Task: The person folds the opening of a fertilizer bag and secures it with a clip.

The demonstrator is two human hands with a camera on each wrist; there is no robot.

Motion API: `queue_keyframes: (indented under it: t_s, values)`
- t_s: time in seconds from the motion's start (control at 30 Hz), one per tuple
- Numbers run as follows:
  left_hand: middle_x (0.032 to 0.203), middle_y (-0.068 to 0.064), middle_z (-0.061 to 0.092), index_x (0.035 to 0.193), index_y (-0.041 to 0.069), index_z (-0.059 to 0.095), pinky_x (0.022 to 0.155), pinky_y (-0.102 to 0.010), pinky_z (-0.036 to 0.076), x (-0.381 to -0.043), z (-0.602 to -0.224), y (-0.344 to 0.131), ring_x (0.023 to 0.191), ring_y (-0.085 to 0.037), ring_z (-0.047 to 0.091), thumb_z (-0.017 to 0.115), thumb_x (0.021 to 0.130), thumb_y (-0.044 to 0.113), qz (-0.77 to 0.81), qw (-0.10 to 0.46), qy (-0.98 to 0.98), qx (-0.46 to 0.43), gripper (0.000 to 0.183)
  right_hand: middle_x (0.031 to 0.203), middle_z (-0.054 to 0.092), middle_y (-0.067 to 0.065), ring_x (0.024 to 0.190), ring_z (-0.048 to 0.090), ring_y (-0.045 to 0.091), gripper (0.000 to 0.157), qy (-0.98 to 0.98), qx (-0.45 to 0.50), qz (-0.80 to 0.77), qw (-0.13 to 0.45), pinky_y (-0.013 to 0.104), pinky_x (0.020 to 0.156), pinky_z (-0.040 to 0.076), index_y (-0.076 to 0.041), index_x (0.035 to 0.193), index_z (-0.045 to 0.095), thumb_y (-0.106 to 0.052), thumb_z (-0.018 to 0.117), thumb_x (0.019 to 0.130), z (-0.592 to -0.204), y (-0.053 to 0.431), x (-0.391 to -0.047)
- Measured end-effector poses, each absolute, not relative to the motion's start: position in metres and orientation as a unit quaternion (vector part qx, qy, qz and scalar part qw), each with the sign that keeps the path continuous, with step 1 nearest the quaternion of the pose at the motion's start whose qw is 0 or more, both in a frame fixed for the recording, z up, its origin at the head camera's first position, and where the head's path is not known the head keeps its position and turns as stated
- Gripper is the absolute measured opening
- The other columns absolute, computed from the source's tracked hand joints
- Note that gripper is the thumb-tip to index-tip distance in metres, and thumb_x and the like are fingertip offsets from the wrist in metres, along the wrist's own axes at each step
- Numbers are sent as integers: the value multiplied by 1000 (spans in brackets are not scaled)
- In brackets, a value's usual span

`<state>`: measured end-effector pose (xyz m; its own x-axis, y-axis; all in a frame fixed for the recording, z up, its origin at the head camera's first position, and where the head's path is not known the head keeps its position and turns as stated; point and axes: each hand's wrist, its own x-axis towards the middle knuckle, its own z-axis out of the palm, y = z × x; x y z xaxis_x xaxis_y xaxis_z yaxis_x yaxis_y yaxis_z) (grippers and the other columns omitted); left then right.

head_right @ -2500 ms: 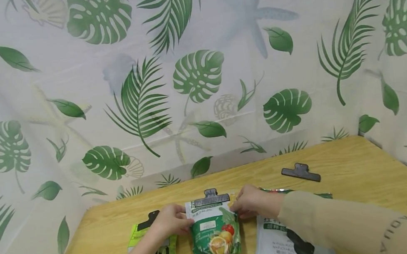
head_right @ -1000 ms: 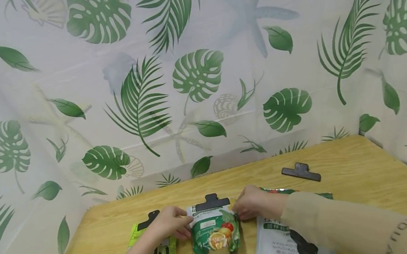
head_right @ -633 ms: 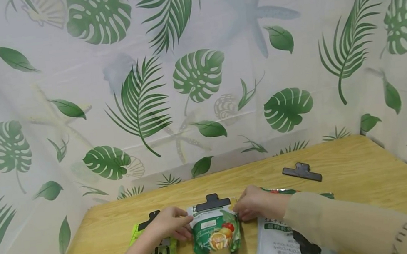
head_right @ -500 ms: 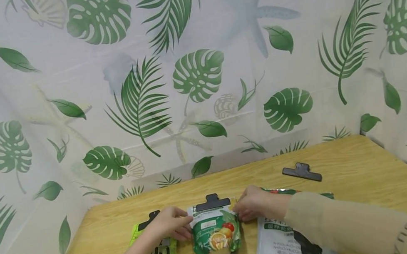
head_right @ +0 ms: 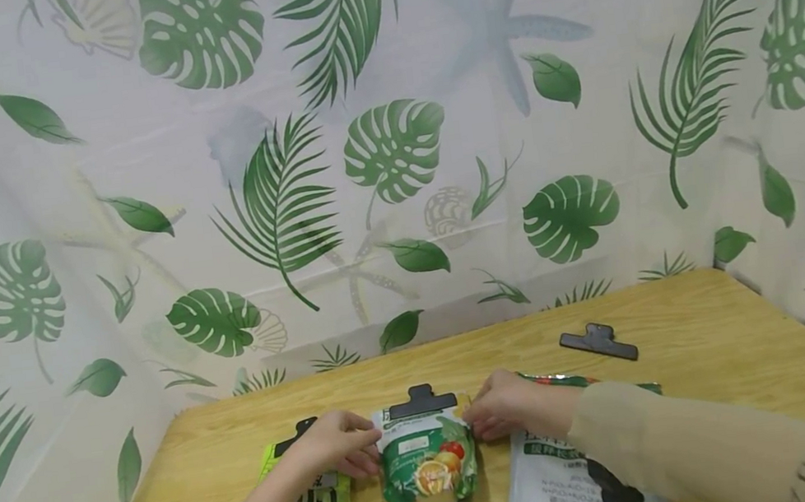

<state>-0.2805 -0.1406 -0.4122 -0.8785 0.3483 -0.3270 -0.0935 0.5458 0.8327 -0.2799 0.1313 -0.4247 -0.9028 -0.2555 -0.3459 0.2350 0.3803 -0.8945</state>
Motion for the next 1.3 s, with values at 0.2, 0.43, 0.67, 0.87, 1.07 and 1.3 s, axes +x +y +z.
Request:
queue_keyframes:
  t_s: [0.2, 0.43, 0.67, 0.87, 1.07, 1.3]
  values:
    - [85, -16, 68, 118, -8, 60, 64, -37, 59, -280, -410, -142, 70, -25, 69, 59, 93, 18, 469, 242, 846, 75, 35, 96, 67, 15, 84, 67, 22, 39, 799, -12, -558, 223, 34, 76, 57, 16, 116, 56, -8, 65, 87, -423, 133, -278]
    - [86, -15, 69, 118, -7, 60, 65, -38, 58, -279, -406, -146, 71, -25, 69, 58, 94, 20, 452, 242, 854, 85, 36, 92, 68, 14, 81, 67, 19, 34, 790, -19, -567, 232, 33, 76, 57, 16, 115, 57, -6, 61, 89, -422, 136, -279]
    - [90, -17, 70, 121, -7, 57, 66, -38, 58, -281, -399, -151, 75, -27, 69, 56, 96, 20, 455, 245, 852, 86, 37, 95, 69, 15, 84, 67, 20, 34, 795, -25, -558, 235, 34, 78, 56, 16, 115, 57, -6, 60, 89, -419, 141, -280]
    - [88, -16, 70, 117, -7, 58, 68, -38, 58, -282, -396, -151, 74, -24, 69, 56, 96, 19, 454, 227, 856, 98, 34, 97, 69, 17, 87, 67, 22, 35, 801, -23, -555, 222, 35, 79, 56, 17, 115, 57, -8, 60, 90, -418, 145, -285]
    - [89, -16, 71, 112, -6, 62, 71, -40, 58, -281, -394, -149, 77, -27, 70, 57, 95, 20, 467, 215, 850, 116, 31, 98, 69, 17, 87, 67, 22, 35, 799, -22, -556, 226, 35, 79, 56, 15, 115, 58, -9, 61, 90, -419, 148, -283]
    - [90, -18, 70, 111, -7, 61, 72, -43, 58, -281, -394, -142, 77, -27, 69, 58, 95, 19, 484, 223, 836, 128, 31, 101, 69, 17, 86, 67, 21, 37, 799, -19, -557, 225, 34, 79, 56, 16, 117, 56, -10, 61, 90, -419, 153, -280]
